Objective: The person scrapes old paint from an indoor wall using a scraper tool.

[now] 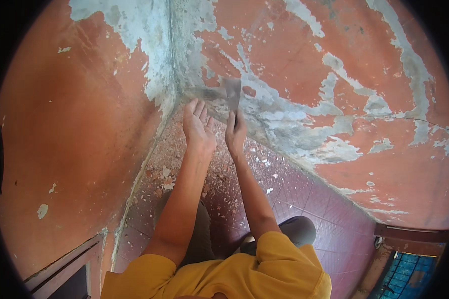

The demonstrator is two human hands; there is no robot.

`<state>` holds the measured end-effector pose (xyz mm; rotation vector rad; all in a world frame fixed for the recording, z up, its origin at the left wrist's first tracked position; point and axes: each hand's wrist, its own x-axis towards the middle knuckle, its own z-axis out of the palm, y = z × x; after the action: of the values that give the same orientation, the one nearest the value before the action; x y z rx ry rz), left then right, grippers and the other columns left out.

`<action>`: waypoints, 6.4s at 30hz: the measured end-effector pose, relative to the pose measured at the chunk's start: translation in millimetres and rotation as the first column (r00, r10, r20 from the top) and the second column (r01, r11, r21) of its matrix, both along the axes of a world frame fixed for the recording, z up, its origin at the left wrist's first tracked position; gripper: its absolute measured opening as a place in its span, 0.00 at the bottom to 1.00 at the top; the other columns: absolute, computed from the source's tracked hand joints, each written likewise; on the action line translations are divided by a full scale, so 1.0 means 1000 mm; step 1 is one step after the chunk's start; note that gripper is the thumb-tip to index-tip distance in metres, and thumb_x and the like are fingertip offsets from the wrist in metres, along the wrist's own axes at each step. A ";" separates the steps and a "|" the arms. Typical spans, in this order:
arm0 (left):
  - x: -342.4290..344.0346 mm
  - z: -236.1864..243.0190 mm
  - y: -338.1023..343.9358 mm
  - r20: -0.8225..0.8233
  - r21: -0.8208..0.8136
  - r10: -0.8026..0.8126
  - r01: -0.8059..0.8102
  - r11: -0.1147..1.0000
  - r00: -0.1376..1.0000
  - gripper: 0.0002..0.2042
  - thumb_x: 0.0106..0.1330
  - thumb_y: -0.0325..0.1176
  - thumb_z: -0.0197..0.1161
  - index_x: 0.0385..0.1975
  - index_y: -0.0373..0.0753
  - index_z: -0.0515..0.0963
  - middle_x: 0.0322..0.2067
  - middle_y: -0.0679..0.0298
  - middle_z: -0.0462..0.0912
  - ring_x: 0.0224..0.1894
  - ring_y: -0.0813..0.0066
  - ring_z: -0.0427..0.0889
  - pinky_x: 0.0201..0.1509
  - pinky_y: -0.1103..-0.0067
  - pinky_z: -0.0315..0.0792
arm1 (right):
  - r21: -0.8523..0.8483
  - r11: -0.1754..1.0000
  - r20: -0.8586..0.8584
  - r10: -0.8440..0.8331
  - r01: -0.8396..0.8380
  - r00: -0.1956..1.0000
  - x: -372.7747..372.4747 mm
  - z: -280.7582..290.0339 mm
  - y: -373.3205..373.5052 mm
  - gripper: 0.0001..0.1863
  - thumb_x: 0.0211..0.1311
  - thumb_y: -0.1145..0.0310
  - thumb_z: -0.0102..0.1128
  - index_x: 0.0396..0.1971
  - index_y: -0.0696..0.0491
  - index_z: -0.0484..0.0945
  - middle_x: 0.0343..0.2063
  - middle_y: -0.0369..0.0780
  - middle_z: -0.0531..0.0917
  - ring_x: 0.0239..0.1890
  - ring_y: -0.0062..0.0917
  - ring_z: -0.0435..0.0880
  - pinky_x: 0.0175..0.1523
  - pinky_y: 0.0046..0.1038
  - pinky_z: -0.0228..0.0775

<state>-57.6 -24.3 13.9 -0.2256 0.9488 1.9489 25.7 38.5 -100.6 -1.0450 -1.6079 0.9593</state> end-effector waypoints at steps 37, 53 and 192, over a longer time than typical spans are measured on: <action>0.012 0.002 0.008 0.035 0.003 -0.091 0.091 0.996 0.995 0.29 0.64 0.47 0.45 0.62 0.38 0.57 0.63 0.57 0.58 0.67 0.68 0.53 0.69 0.70 0.44 | 0.034 0.998 -0.010 -0.043 0.044 0.999 -0.002 -0.006 0.009 0.09 0.66 0.68 0.48 0.33 0.59 0.73 0.16 0.35 0.65 0.21 0.16 0.60 0.25 0.22 0.55; 0.007 0.003 0.005 0.022 0.060 -0.060 0.059 0.996 0.998 0.32 0.63 0.46 0.48 0.63 0.35 0.53 0.64 0.55 0.57 0.68 0.64 0.49 0.70 0.68 0.41 | -0.019 0.999 -0.043 0.035 -0.036 0.998 -0.009 0.004 0.012 0.10 0.66 0.67 0.48 0.33 0.59 0.72 0.18 0.35 0.67 0.23 0.17 0.61 0.27 0.23 0.57; -0.019 -0.218 0.031 -0.410 -0.406 -0.523 0.364 0.838 0.748 0.31 0.63 0.65 0.45 0.24 0.38 0.76 0.12 0.72 0.66 0.13 0.83 0.64 0.15 0.82 0.55 | -0.423 0.829 -0.368 0.211 -0.365 0.906 -0.040 -0.085 0.016 0.22 0.66 0.71 0.46 0.60 0.51 0.63 0.30 0.40 0.79 0.31 0.20 0.76 0.38 0.21 0.69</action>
<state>-76.9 6.6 -204.1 0.3508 1.4971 1.4138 -14.4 54.2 -185.5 -0.9212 -1.3110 1.7162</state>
